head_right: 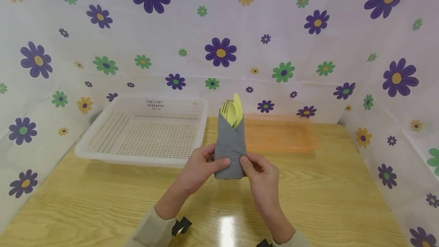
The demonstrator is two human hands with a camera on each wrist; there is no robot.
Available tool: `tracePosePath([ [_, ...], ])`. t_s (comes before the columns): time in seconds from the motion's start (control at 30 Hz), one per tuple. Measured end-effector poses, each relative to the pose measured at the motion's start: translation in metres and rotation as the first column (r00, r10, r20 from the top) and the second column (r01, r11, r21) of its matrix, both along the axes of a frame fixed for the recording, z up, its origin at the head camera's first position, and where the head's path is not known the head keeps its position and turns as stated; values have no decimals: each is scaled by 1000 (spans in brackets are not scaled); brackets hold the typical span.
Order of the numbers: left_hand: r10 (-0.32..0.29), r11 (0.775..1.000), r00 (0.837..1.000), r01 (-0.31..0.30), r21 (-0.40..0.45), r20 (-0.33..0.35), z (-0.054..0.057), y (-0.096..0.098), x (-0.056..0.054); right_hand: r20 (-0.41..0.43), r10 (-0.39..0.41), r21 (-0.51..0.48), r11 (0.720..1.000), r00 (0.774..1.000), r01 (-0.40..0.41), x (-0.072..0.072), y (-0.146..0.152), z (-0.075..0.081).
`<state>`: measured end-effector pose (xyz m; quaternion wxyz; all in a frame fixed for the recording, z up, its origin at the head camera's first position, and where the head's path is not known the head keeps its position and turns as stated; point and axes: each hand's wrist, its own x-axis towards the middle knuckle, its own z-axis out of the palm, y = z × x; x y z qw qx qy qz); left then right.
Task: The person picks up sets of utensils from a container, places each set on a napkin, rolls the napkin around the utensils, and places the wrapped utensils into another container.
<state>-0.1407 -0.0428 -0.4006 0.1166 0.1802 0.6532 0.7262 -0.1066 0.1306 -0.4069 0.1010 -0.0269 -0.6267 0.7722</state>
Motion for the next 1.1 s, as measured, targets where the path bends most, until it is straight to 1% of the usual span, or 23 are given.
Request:
tracePosePath([
  [0.13, 21, 1000, 1000, -21, -11, -5, 0, 1, 0, 3, 1, 10, 1000, 1000, -1, 1, -1, 1],
  [0.27, 43, 999, 999, -43, -15, 3, 1, 1, 1, -2, 14, 58, 998, 1000, -14, 2, -1, 1],
  [0.37, 62, 998, 998, -62, -15, 11, 1, 2, 2, -10, 20, 131, 991, 1000, -19, 2, 0, 0],
  [0.47, 84, 996, 996, -83, -9, 17, 0, 2, 1, -27, 22, 211, 977, 999, -16, 2, 0, -1],
  [0.53, 89, 996, 996, -89, -1, 22, -1, 3, 2, -38, 22, 244, 970, 999, -12, 2, 1, -1],
  [0.63, 96, 995, 995, -96, 3, 34, -1, 3, 3, -41, 28, 236, 971, 999, -18, 3, 1, 0],
  [0.8, 114, 993, 992, -115, 7, 44, 1, 3, 4, -12, 67, 165, 984, 998, -64, 2, 2, 0],
  [0.87, 124, 992, 991, -124, 9, 48, 2, 3, 5, 2, 79, 155, 985, 997, -78, 1, 3, 1],
  [1.1, 147, 989, 986, -148, 4, 72, 1, 4, 5, 24, 70, 227, 971, 997, -73, -1, 4, -1],
])
